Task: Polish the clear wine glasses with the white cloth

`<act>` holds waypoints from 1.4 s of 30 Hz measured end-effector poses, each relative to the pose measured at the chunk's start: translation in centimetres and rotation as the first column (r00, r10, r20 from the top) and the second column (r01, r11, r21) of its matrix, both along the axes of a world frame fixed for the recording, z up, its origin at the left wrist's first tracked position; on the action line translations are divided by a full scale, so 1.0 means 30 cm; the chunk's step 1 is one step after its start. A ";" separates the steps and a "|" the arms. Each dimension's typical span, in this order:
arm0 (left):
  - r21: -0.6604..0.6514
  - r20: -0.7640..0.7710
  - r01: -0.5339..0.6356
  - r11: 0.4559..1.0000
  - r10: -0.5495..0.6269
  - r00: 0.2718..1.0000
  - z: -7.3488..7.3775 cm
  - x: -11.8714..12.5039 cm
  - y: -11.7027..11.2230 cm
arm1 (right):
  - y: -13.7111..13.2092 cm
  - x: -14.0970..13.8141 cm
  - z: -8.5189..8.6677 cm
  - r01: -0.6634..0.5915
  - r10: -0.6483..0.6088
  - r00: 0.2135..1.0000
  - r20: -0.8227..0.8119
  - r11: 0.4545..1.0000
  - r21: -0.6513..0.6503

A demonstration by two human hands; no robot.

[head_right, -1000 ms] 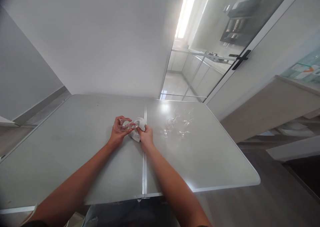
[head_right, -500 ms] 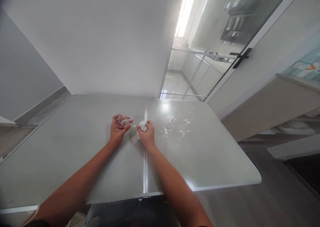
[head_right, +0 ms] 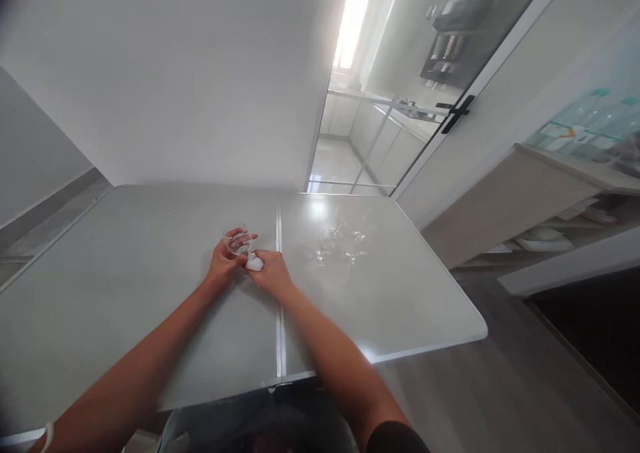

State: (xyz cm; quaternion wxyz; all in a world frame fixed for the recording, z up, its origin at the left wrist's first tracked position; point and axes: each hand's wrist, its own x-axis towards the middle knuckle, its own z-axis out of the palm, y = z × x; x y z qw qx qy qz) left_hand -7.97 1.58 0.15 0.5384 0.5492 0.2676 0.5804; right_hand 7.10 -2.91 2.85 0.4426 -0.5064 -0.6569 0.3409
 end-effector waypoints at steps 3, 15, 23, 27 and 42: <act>-0.019 0.028 0.160 0.987 -0.160 0.987 0.010 0.008 -0.008 | -0.002 -0.003 -0.019 0.002 -0.005 0.996 0.092 1.000 0.024; -0.119 -0.097 -0.012 0.993 0.001 0.995 0.012 0.002 0.014 | -0.187 0.151 0.227 0.332 -0.320 0.943 -0.089 0.899 0.284; -0.101 -0.315 0.078 0.992 -0.106 0.943 0.006 0.005 -0.002 | -0.377 0.629 0.163 0.844 -0.870 0.493 -0.025 0.471 0.255; -0.106 -0.340 0.090 0.990 -0.121 0.933 -0.003 0.006 0.006 | -0.297 0.891 0.073 0.868 -0.879 0.446 0.171 0.471 0.157; -0.122 -0.482 0.104 0.987 -0.151 0.863 0.048 0.014 -0.019 | -0.161 1.070 -0.125 0.811 -0.759 0.566 0.321 0.582 -0.053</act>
